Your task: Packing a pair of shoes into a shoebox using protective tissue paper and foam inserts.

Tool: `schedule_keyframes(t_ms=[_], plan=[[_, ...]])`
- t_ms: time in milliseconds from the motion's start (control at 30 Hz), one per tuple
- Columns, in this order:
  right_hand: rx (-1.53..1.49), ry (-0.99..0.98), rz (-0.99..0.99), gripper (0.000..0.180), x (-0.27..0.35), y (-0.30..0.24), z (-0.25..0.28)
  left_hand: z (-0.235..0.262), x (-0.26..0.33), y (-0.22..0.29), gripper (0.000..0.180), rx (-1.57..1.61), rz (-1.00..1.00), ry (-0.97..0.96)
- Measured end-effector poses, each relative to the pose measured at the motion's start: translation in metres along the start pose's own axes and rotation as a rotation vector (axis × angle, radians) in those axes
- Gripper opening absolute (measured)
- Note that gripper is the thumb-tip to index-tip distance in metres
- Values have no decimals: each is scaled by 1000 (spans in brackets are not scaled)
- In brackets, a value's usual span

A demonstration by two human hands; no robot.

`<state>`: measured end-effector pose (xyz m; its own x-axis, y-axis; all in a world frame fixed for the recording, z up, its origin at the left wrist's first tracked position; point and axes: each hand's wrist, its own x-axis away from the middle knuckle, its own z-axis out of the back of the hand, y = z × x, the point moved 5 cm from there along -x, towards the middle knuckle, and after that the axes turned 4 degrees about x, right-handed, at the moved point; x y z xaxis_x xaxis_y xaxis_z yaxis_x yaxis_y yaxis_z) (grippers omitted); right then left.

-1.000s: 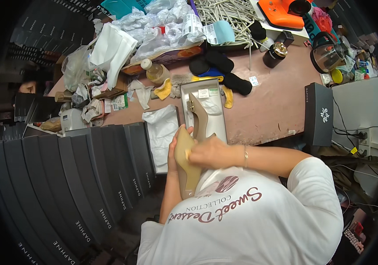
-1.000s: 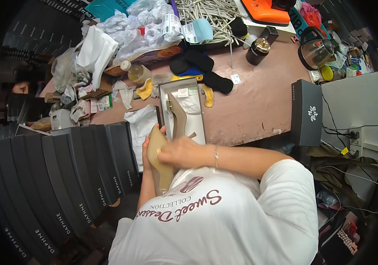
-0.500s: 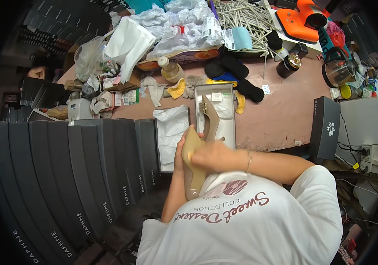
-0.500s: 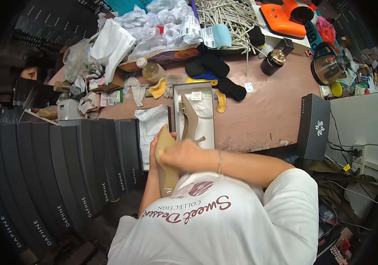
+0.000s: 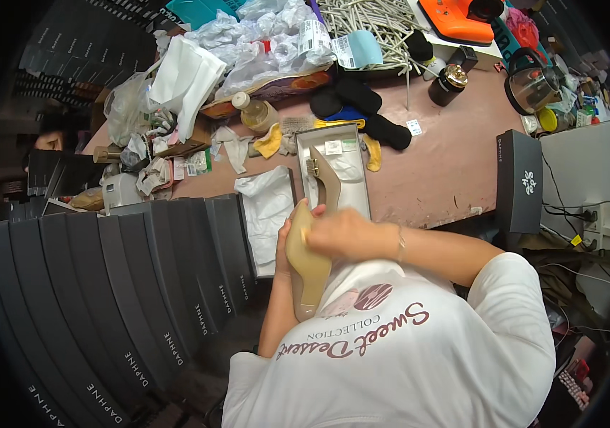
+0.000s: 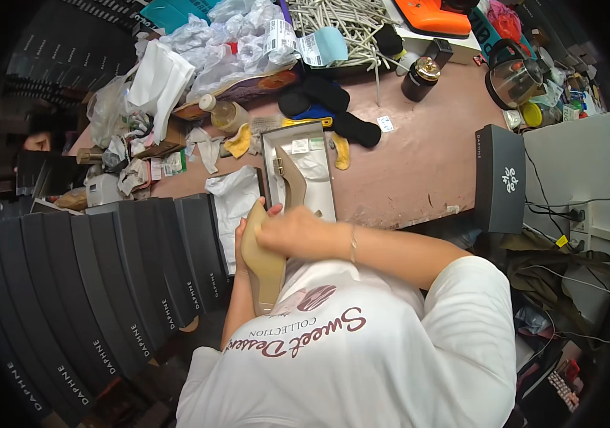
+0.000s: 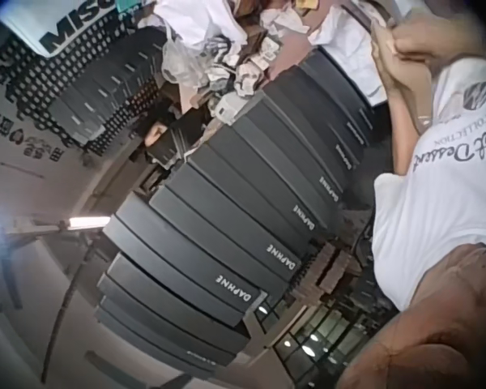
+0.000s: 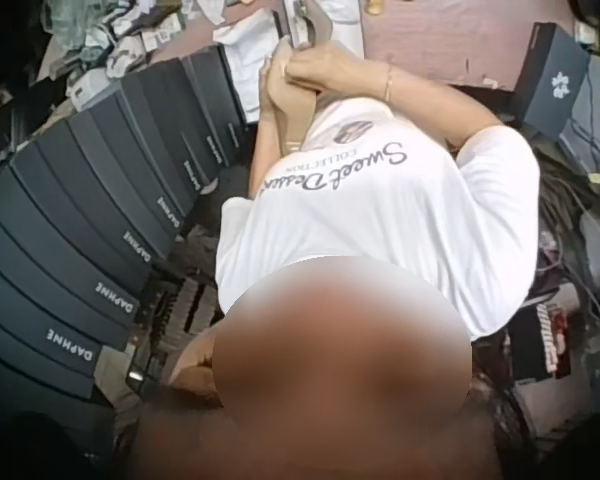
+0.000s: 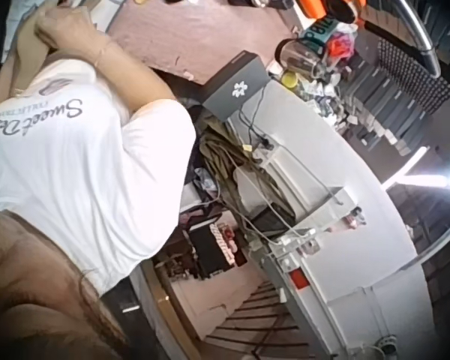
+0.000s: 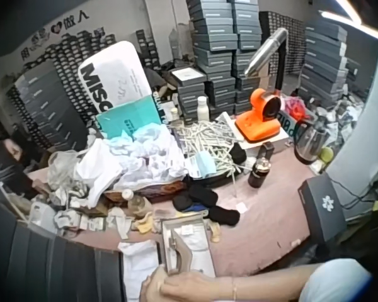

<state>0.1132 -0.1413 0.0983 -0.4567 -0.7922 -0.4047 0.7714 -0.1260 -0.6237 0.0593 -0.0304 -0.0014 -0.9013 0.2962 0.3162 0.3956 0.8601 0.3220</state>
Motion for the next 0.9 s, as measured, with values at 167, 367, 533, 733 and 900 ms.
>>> schedule_keyframes(t_ms=[167, 367, 533, 733, 900], plan=[[50, -211, -124, 11, -18, 1, -2, -26, -7, 13, 58, 27, -197, 88], [-128, 234, -651, 21, 28, 108, 38, 20, -12, 97, 51, -1025, -159, 512], [-206, 224, -830, 21, 92, 124, 42, -23, -47, 51, 71, -2181, -371, 328], [-505, 285, -878, 18, 100, 111, 30, 54, -78, -37, 76, -1747, -204, 560], [-520, 446, -715, 17, 51, 136, 81, -21, -44, 25, 80, -1152, -41, 260]])
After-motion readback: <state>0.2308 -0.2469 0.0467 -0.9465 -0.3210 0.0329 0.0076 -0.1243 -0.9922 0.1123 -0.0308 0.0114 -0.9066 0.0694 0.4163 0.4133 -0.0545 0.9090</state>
